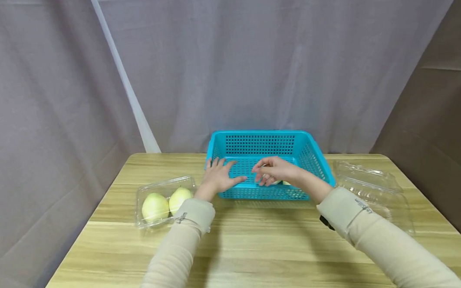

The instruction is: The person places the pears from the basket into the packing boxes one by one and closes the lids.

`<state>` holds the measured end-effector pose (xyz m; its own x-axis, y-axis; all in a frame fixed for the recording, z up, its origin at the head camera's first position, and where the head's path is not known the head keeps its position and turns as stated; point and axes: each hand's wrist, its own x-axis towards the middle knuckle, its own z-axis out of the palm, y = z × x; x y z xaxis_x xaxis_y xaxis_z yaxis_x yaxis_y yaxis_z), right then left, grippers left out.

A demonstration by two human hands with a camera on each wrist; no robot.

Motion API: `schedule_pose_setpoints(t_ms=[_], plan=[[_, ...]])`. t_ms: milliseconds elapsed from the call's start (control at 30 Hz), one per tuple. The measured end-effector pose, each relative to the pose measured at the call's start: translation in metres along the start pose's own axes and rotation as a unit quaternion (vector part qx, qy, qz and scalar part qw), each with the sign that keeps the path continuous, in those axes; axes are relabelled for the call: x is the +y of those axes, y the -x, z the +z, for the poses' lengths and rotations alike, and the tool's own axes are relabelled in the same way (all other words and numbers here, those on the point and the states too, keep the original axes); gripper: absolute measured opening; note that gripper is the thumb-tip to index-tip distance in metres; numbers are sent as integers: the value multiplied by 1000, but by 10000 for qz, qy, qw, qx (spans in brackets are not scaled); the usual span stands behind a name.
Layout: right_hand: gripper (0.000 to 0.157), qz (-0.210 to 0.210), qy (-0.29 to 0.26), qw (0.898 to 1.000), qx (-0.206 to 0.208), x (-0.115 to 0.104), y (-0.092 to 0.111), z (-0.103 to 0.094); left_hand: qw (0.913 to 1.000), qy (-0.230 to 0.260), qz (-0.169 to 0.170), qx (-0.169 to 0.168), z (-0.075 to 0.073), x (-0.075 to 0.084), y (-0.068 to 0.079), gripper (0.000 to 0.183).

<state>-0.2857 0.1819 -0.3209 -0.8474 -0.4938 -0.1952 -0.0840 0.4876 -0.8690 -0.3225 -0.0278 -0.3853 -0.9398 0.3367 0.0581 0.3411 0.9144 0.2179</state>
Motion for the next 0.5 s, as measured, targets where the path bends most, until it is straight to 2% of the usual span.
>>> schedule_pose_setpoints(t_ms=[267,500], plan=[[34,-51,817,9964,207,-12,-11,-15,9999,-75,4,-140,-2,4,0,71],[31,-294,1639,9859,170,-24,-23,-16,9999,-118,-27,-122,-3,2,0,70]])
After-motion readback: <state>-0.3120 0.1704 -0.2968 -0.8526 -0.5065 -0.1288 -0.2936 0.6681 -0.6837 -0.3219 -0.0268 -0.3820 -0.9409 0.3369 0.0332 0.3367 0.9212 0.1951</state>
